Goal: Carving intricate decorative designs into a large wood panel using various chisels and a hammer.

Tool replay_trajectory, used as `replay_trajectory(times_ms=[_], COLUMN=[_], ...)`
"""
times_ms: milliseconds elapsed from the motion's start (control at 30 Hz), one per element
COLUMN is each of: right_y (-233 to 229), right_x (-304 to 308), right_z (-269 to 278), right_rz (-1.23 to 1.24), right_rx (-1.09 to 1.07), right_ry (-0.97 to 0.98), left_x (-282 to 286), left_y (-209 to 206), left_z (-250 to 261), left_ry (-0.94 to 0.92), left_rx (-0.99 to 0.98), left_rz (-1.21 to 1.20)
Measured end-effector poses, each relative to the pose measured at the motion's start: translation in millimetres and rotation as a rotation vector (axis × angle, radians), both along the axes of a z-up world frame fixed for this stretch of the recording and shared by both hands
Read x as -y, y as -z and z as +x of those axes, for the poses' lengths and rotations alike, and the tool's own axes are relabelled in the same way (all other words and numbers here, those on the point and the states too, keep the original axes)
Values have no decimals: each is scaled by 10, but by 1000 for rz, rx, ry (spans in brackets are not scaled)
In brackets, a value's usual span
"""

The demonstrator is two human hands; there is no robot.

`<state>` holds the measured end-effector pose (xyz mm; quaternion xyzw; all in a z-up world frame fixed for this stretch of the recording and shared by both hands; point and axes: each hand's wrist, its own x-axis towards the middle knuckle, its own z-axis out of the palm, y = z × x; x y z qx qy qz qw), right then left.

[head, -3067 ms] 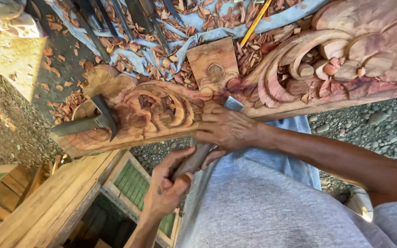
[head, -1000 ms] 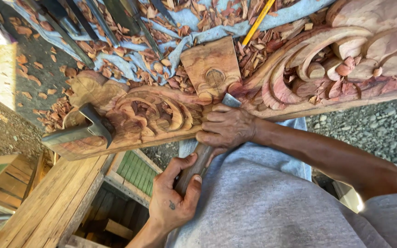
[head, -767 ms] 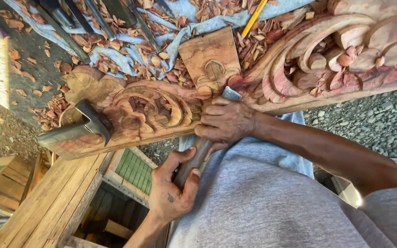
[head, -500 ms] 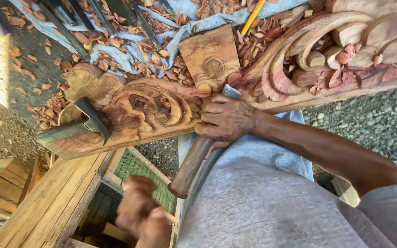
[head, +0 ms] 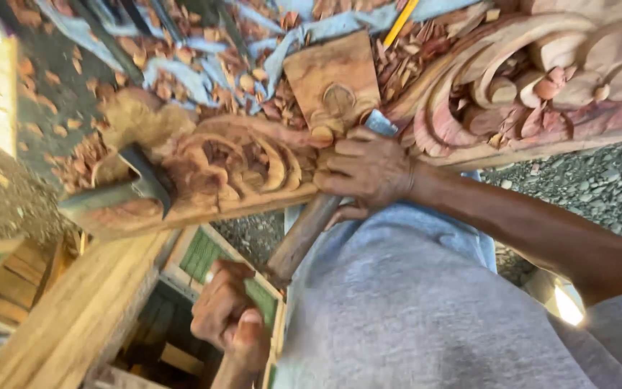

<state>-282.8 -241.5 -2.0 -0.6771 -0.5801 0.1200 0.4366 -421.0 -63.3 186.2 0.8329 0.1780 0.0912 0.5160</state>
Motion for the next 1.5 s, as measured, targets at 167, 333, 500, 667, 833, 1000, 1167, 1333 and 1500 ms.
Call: replay_trajectory(times_ms=[167, 333, 500, 667, 833, 1000, 1167, 1333, 1500], right_y=[71, 85, 178, 142, 124, 104, 88, 120, 19], right_x=[-28, 13, 19, -25, 0, -5, -58, -73, -61], right_z=[-115, -238, -195, -203, -205, -233, -148, -201, -162], right_rz=[126, 136, 177, 174, 231, 187, 190, 210, 145], right_rx=[100, 41, 14, 43, 146, 132, 88, 50, 9], right_ry=[-134, -127, -143, -127, -38, -62, -48, -26, -50], left_x=[10, 95, 180, 75, -20, -50, -57, -47, -111], left_y=[-98, -110, -218, -212, -208, -202, -206, -213, -120], left_z=[363, 104, 351, 386, 358, 390, 454, 527, 467], left_ry=[246, 111, 72, 130, 228, 189, 215, 183, 186], left_rx=[-666, -797, -1008, -852, -812, -1060, -886, -996, -972], left_rz=[-297, -480, -333, -346, -291, -293, -307, -305, -358])
